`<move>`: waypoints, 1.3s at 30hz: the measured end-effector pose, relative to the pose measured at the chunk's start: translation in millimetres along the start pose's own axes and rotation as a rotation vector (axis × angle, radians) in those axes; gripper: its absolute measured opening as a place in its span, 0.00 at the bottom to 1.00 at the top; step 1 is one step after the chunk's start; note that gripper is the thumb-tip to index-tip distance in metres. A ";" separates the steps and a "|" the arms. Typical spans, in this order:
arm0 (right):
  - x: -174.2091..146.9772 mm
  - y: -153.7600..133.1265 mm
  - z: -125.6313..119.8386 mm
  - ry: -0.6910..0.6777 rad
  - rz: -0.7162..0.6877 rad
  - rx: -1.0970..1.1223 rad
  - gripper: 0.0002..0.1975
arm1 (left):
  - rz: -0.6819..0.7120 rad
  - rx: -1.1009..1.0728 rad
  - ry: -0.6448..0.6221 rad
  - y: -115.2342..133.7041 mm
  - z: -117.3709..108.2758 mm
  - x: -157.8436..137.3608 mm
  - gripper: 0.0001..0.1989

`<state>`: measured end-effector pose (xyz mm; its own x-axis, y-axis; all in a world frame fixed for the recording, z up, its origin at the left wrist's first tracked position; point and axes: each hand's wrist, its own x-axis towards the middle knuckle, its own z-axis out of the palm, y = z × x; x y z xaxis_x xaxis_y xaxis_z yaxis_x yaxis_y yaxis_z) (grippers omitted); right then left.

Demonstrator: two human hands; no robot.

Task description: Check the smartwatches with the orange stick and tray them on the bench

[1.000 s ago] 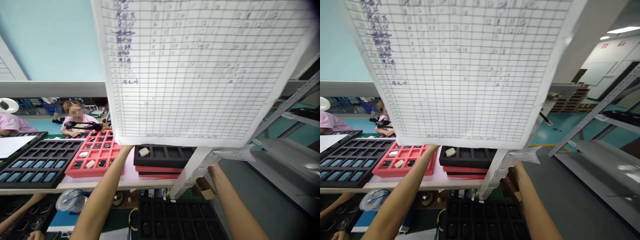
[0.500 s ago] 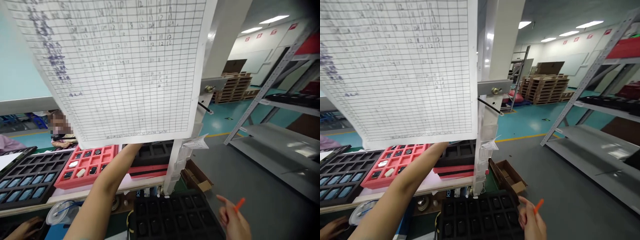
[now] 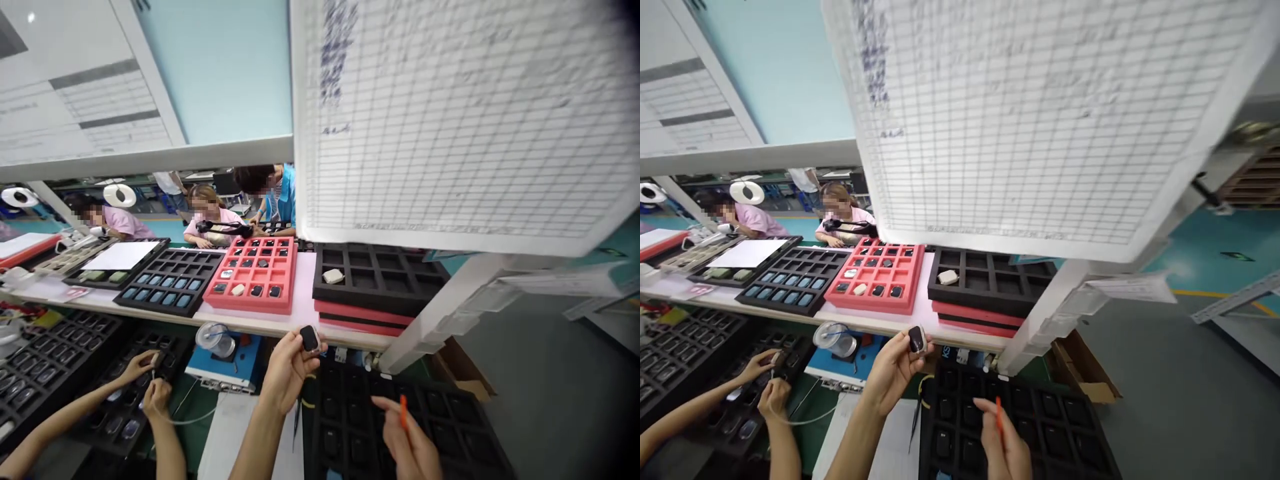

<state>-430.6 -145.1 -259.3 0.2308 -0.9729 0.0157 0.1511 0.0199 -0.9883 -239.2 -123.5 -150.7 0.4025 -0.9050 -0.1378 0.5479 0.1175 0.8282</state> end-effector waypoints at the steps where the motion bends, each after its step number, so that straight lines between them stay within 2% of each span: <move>1: -2.6 -0.3 6.7 -0.064 -0.017 -0.034 0.32 | -0.013 -0.048 0.011 -4.0 -9.6 -9.7 0.14; 5: -9.9 -11.3 25.5 -0.230 -0.101 -0.076 0.28 | -0.073 -0.247 -0.026 -3.3 -28.8 -27.4 0.16; 10: -14.9 -22.3 34.6 -0.303 -0.129 -0.053 0.25 | -0.127 -0.419 -0.054 7.8 -35.3 -40.6 0.17; 17: -11.2 -14.6 27.3 -0.383 -0.131 -0.153 0.24 | -0.042 -0.381 -0.043 8.3 -32.5 -52.3 0.22; 22: -6.6 -37.1 27.3 -0.336 -0.292 -0.285 0.19 | -0.040 -0.387 0.009 7.2 -29.2 -50.5 0.24; 26: -3.5 -56.6 31.0 -0.364 -0.386 -0.302 0.16 | -0.053 -0.374 -0.020 5.1 -29.2 -49.2 0.21; 31: 1.9 -59.5 34.1 -0.363 -0.404 -0.284 0.14 | -0.068 -0.358 -0.030 3.8 -29.5 -49.6 0.16; 39: 6.1 -60.4 36.6 -0.390 -0.398 -0.357 0.18 | -0.114 -0.319 -0.030 6.2 -26.5 -50.9 0.16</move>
<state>-403.1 -143.8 -194.0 0.5643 -0.7343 0.3774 -0.0161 -0.4668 -0.8842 -236.9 -65.9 -152.9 0.3063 -0.9308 -0.1996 0.7916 0.1326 0.5964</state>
